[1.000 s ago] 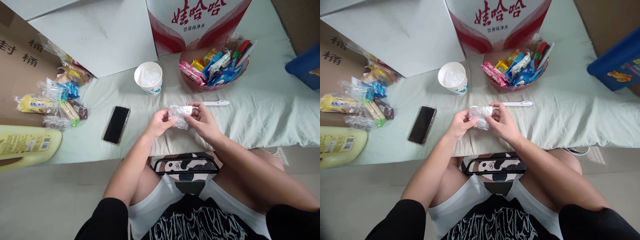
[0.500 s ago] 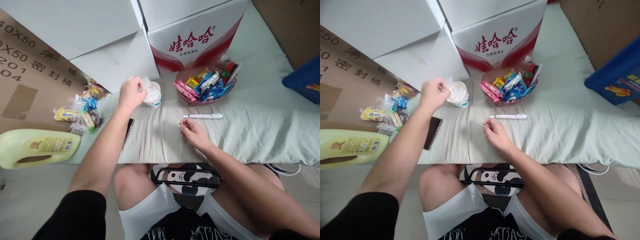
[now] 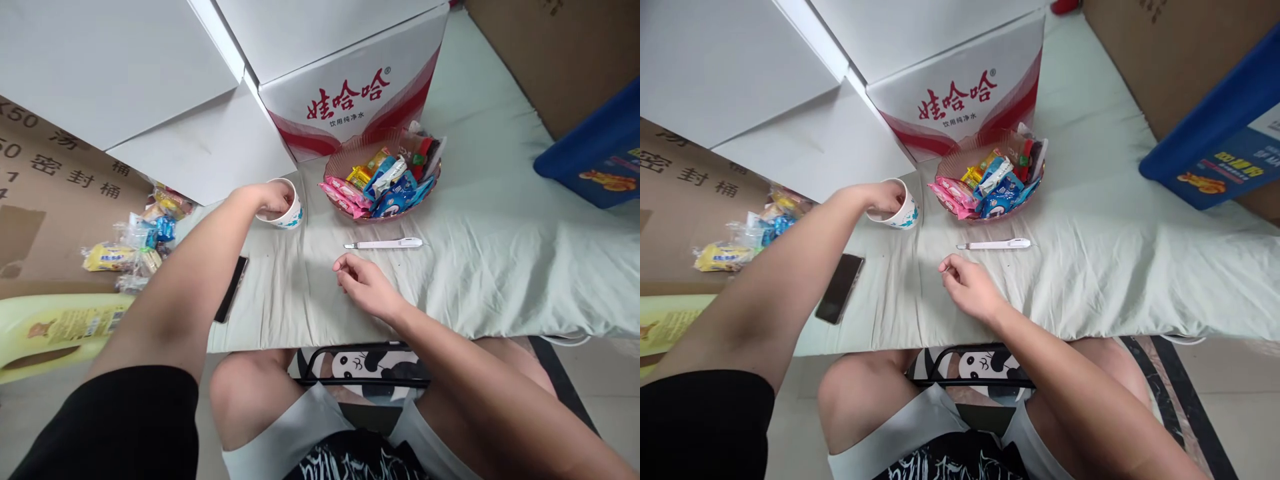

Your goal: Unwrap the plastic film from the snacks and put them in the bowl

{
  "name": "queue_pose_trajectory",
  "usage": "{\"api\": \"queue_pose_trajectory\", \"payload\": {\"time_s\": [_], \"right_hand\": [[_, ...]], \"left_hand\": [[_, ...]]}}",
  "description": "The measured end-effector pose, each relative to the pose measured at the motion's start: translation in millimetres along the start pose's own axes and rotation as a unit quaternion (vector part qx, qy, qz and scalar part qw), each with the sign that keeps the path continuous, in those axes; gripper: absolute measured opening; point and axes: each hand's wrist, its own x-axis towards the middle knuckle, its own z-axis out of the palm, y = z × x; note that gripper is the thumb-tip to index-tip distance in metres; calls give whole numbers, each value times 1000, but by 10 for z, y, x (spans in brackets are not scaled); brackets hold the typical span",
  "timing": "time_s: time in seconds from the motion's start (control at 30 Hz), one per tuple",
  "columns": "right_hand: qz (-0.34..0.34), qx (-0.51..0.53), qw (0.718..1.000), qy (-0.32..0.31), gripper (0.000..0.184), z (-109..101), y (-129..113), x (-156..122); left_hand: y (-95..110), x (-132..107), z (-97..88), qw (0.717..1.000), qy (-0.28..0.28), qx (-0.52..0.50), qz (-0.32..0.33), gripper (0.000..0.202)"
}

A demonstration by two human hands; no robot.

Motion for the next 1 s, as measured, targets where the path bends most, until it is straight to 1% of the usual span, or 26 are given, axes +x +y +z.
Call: {"api": "queue_pose_trajectory", "payload": {"time_s": [0.1, 0.17, 0.2, 0.23, 0.27, 0.3, 0.33, 0.37, 0.4, 0.43, 0.47, 0.5, 0.53, 0.6, 0.63, 0.7, 0.73, 0.77, 0.8, 0.87, 0.9, 0.93, 1.0], "right_hand": [[7, -2, 1000, -8, 11, 18, -16, 21], [8, -11, 1000, -10, 12, 20, -11, 37], [6, -17, 1000, -9, 12, 18, -4, 43], [3, -23, 1000, -7, 13, 17, 5, 46], [-2, -30, 1000, -2, 14, 16, 14, 45], [-7, -39, 999, 6, 15, 17, 23, 39], [-14, -49, 999, 17, 16, 20, 31, 28], [-20, -61, 997, 32, 17, 25, 37, 13], [-25, -73, 996, 49, 18, 31, 40, -5], [-29, -85, 994, 65, 19, 38, 43, -24], [-32, -96, 992, 80, 20, 46, 45, -42], [-35, -108, 989, 92, 20, 55, 48, -58], [-36, -119, 987, 101, 19, 65, 53, -72], [-37, -144, 983, 108, 17, 86, 75, -91], [-39, -159, 980, 109, 16, 98, 91, -96], [-46, -196, 973, 109, 15, 123, 128, -101], [-51, -216, 969, 109, 15, 135, 147, -101], [-56, -236, 964, 108, 16, 146, 162, -102], [-62, -256, 959, 106, 17, 156, 172, -102], [-70, -288, 950, 99, 18, 170, 180, -105], [-70, -298, 947, 95, 19, 174, 178, -106], [-69, -305, 945, 93, 19, 177, 174, -107], [-61, -310, 944, 96, 18, 178, 168, -108]], "left_hand": [[136, 25, 47, 999, -23, 40, -20, 11], [172, -54, -14, 998, -44, 41, -29, 10], [155, -125, -83, 997, -61, 20, -31, 11], [110, -215, -173, 996, -81, -23, -28, 16], [35, -322, -277, 993, -77, -90, -11, 24], [-72, -440, -385, 988, -47, -149, -12, 30], [-211, -563, -483, 981, 22, -191, -13, 30], [-378, -688, -561, 968, 113, -224, -11, 29], [-573, -809, -606, 950, 196, -243, -18, 29], [-789, -923, -612, 929, 269, -253, -31, 30], [-1021, -1029, -575, 909, 323, -257, -53, 30], [-1264, -1126, -495, 892, 362, -257, -79, 29], [-1510, -1214, -378, 879, 390, -252, -111, 25], [-1989, -1361, -61, 868, 402, -239, -164, 14], [-2209, -1420, 120, 867, 403, -219, -194, 11], [-2582, -1508, 482, 865, 396, -177, -252, 19], [-2728, -1538, 649, 852, 413, -162, -279, 26], [-2846, -1558, 801, 849, 400, -168, -301, 36], [-2936, -1569, 934, 853, 373, -183, -316, 46], [-3048, -1570, 1139, 861, 333, -222, -314, 64], [-3080, -1564, 1212, 863, 324, -244, -301, 72], [-3101, -1557, 1266, 861, 326, -266, -286, 78], [-3127, -1552, 1323, 842, 342, -321, -266, 83]]}}
